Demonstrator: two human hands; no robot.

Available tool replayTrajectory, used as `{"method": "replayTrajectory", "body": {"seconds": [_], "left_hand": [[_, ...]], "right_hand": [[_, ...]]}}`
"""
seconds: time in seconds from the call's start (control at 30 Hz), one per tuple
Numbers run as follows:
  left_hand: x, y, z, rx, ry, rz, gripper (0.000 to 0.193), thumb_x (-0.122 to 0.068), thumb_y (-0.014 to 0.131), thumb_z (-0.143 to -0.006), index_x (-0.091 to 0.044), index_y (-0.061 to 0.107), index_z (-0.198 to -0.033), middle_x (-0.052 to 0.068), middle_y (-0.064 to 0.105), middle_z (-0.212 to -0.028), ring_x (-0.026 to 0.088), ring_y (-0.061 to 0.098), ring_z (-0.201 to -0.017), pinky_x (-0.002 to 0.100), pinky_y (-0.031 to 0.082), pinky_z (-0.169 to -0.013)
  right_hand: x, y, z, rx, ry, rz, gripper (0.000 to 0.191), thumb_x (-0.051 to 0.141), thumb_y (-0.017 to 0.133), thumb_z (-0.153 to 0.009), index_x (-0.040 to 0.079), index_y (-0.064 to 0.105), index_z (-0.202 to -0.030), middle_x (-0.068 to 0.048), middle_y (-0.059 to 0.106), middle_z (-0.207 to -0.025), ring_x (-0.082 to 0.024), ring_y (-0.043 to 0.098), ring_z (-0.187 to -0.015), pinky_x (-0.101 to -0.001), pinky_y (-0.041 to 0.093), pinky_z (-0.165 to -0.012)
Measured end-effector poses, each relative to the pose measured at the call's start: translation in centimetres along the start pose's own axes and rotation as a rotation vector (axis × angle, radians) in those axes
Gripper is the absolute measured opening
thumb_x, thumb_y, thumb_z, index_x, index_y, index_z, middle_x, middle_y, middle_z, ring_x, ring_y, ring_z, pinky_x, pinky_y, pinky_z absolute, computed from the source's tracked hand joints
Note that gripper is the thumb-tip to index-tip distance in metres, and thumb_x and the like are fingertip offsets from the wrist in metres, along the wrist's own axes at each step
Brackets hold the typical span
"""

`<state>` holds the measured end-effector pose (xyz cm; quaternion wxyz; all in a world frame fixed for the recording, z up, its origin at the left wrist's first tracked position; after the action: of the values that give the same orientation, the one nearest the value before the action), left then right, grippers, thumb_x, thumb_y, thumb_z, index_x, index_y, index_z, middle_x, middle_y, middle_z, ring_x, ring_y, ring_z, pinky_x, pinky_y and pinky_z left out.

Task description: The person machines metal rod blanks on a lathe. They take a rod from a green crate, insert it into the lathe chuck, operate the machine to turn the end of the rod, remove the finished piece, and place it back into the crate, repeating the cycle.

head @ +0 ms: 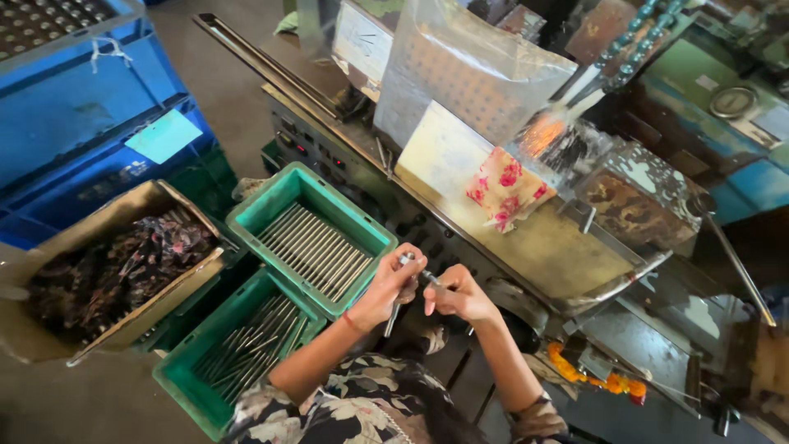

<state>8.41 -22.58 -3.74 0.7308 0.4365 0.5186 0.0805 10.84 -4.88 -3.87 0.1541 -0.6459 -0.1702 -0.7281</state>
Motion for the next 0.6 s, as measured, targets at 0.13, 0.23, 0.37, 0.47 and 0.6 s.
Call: {"method": "replayTrajectory", "body": {"seconds": [0.13, 0.23, 0.37, 0.47, 0.6], "left_hand": [[2.3, -4.1, -1.0, -0.06, -0.219, 0.151, 0.013, -0.019, 0.068, -0.097, -0.015, 0.057, -0.092, -0.009, 0.035, -0.061, 0.002, 0.029, -0.042, 0.02, 0.02, -0.037], [3.6, -9.3, -1.3, -0.193, -0.259, 0.281, 0.022, -0.018, 0.07, -0.096, -0.017, 0.05, -0.087, -0.009, 0.033, -0.061, 0.003, 0.027, -0.044, 0.021, 0.02, -0.037], [4.8, -17.7, 0.3, -0.518, -0.107, 0.537, 0.014, -0.019, 0.071, -0.091, -0.015, 0.057, -0.088, -0.011, 0.03, -0.059, 0.001, 0.027, -0.044, 0.018, 0.018, -0.036], [4.7, -22.7, 2.0, -0.664, 0.029, 0.894, 0.033, -0.023, 0.073, -0.093, -0.017, 0.046, -0.074, -0.009, 0.029, -0.058, 0.002, 0.028, -0.044, 0.017, 0.023, -0.037], [3.8, -25.4, 1.4, -0.64, 0.093, 0.941, 0.043, -0.027, 0.073, -0.094, -0.019, 0.039, -0.069, -0.008, 0.028, -0.056, 0.005, 0.03, -0.044, 0.019, 0.028, -0.039]], "right_hand": [[-1.3, 0.6, 0.0, -0.353, -0.291, 0.56, 0.03, 0.022, 0.072, -0.096, 0.002, 0.075, -0.074, -0.004, 0.063, -0.055, -0.008, 0.052, -0.046, -0.032, 0.04, -0.042], [-4.0, 1.1, 0.6, -0.464, -0.351, 1.026, 0.05, 0.03, 0.083, -0.092, -0.003, 0.059, -0.062, -0.015, 0.054, -0.056, -0.018, 0.044, -0.05, -0.037, 0.038, -0.047], [-8.5, 0.5, 3.9, -0.691, -0.111, 0.706, 0.035, 0.028, 0.076, -0.093, -0.001, 0.071, -0.074, -0.012, 0.065, -0.059, -0.012, 0.055, -0.047, -0.0333, 0.044, -0.046], [-10.8, 0.0, 6.6, -0.829, 0.009, 0.579, 0.031, 0.028, 0.072, -0.094, 0.0, 0.074, -0.081, -0.014, 0.067, -0.058, -0.014, 0.055, -0.049, -0.0324, 0.045, -0.048], [-11.3, -3.2, 8.0, -0.9, 0.017, 0.576, 0.033, 0.029, 0.072, -0.093, -0.001, 0.074, -0.081, -0.015, 0.07, -0.062, -0.014, 0.062, -0.051, -0.032, 0.048, -0.049]]}}
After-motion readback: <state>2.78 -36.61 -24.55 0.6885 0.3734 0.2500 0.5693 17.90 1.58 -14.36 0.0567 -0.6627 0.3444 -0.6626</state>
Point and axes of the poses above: each hand's wrist, its own z-axis away from the middle knuckle, its own y-axis out of the palm, x = y × z, the point moved 3 cm from there along -z, towards the middle knuckle
